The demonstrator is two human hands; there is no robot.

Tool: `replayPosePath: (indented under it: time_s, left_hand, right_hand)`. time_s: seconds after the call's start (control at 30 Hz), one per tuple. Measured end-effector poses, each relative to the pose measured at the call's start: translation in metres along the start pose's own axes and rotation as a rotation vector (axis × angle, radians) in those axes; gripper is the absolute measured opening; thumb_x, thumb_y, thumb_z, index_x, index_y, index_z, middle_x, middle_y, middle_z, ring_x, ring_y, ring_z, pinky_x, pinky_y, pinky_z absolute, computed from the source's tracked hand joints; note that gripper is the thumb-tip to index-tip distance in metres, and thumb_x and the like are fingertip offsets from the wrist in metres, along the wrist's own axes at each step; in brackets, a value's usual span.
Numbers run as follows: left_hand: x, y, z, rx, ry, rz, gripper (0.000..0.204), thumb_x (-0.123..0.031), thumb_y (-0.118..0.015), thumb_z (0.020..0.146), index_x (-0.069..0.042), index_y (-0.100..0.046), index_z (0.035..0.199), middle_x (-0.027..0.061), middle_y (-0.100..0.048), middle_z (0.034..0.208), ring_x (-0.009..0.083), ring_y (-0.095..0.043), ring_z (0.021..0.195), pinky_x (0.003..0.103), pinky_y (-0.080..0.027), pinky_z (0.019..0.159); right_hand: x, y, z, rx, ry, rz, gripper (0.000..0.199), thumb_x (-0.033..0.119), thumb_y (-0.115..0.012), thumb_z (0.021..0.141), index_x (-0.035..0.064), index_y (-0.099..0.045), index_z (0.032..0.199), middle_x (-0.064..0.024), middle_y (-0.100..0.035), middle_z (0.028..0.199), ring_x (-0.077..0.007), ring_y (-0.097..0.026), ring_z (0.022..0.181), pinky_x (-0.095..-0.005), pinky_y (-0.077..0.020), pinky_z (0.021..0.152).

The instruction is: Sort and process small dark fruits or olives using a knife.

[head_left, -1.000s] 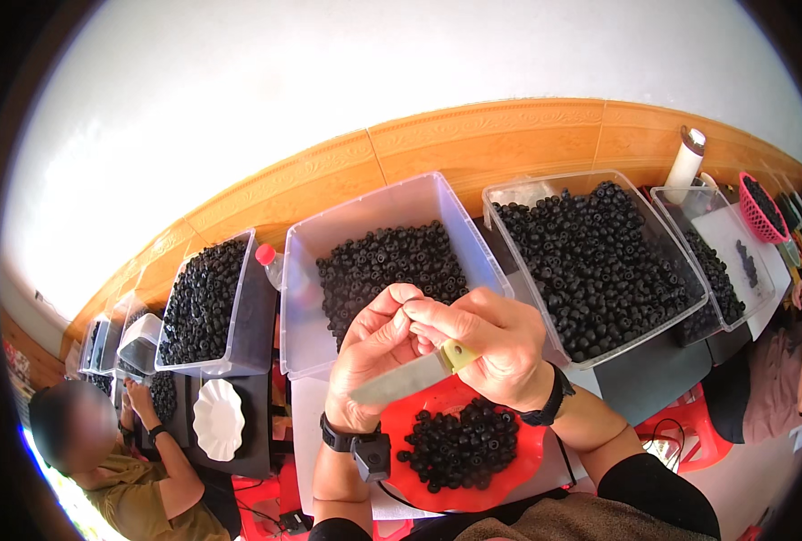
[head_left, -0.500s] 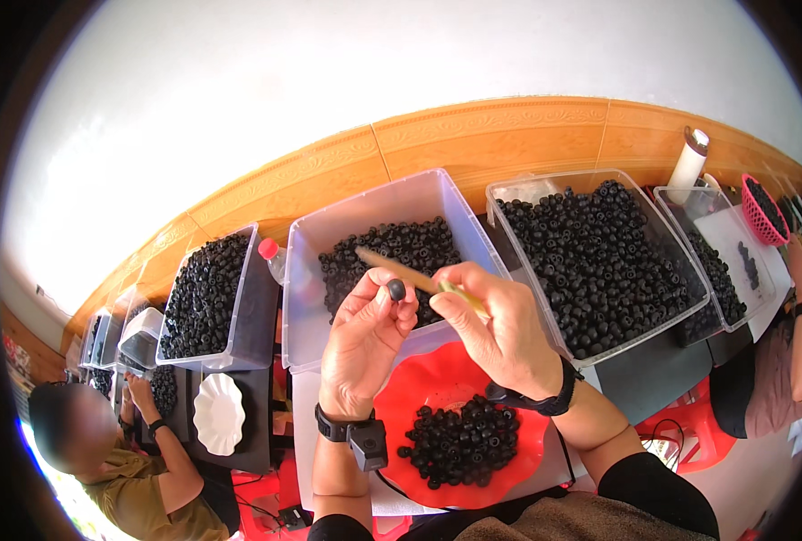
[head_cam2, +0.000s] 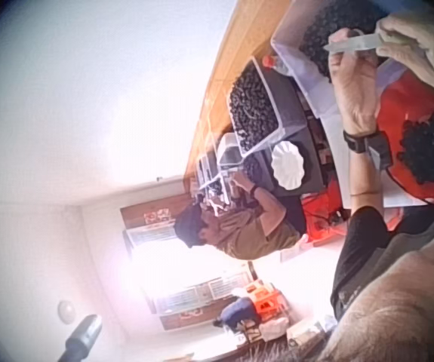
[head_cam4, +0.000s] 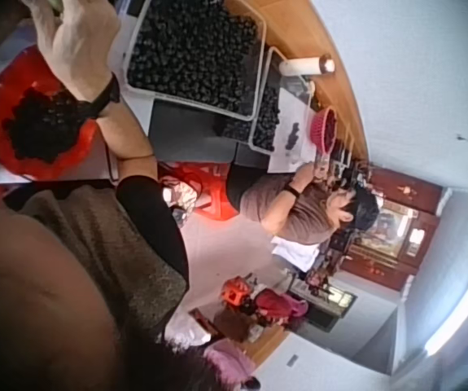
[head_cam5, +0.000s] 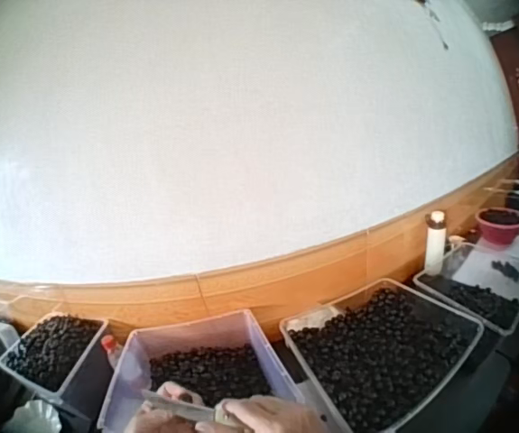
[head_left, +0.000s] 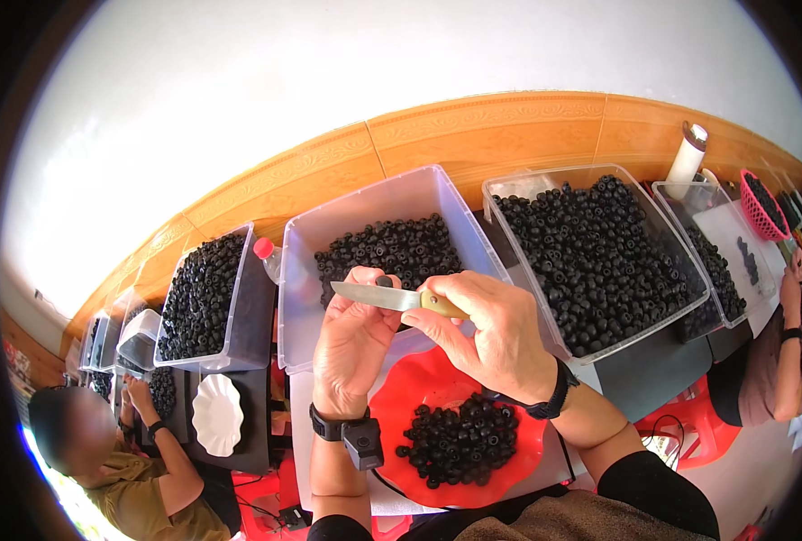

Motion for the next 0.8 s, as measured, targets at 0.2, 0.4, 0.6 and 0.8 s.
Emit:
replayPosePath:
  time_s: [0.2,0.4,0.6,0.8]
  left_hand:
    - [-0.002,0.000,0.002,0.029,-0.060,0.029,0.018,-0.001,-0.063,0.085,-0.006,-0.058,0.101,0.0066,-0.058,0.099,0.0174,-0.054,0.100,0.033,-0.045,0.091]
    - [-0.004,0.002,0.003,0.049,-0.088,0.023,0.020,0.003,-0.061,0.084,-0.007,-0.055,0.101,0.0057,-0.058,0.096,0.0164,-0.054,0.097,0.032,-0.045,0.089]
    - [-0.007,0.003,0.003,-0.012,-0.122,0.034,0.027,0.005,-0.059,0.085,-0.008,-0.051,0.108,0.0059,-0.060,0.096,0.0171,-0.054,0.097,0.031,-0.046,0.089]
    - [-0.010,0.005,-0.002,-0.147,-0.142,0.066,0.029,0.005,-0.058,0.085,-0.005,-0.051,0.112,0.0077,-0.059,0.096,0.0179,-0.055,0.097,0.031,-0.046,0.087]
  right_hand:
    - [-0.004,-0.001,-0.001,0.009,-0.020,-0.021,0.021,0.025,-0.074,0.080,0.0073,-0.062,0.079,-0.0035,-0.054,0.061,-0.0209,-0.055,0.053,-0.0336,-0.0402,0.046]
    - [-0.007,-0.004,-0.003,0.002,-0.036,-0.013,0.021,0.027,-0.072,0.081,0.0077,-0.064,0.081,-0.0035,-0.053,0.060,-0.0208,-0.053,0.050,-0.0337,-0.0399,0.045]
    - [-0.008,-0.007,-0.002,0.084,-0.081,-0.028,0.023,0.017,-0.075,0.079,-0.0004,-0.065,0.089,-0.0109,-0.064,0.074,-0.0234,-0.065,0.061,-0.0304,-0.0467,0.052]
    - [-0.011,-0.005,-0.003,-0.015,-0.058,-0.015,0.022,0.029,-0.071,0.083,0.0079,-0.065,0.080,-0.0056,-0.053,0.061,-0.0237,-0.054,0.050,-0.0343,-0.0398,0.045]
Point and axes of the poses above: each hand's wrist, its own z-axis towards the middle knuckle, its own y-axis out of the back of the hand, x = y × z, the point moved 8 cm from there along z, towards the middle knuckle
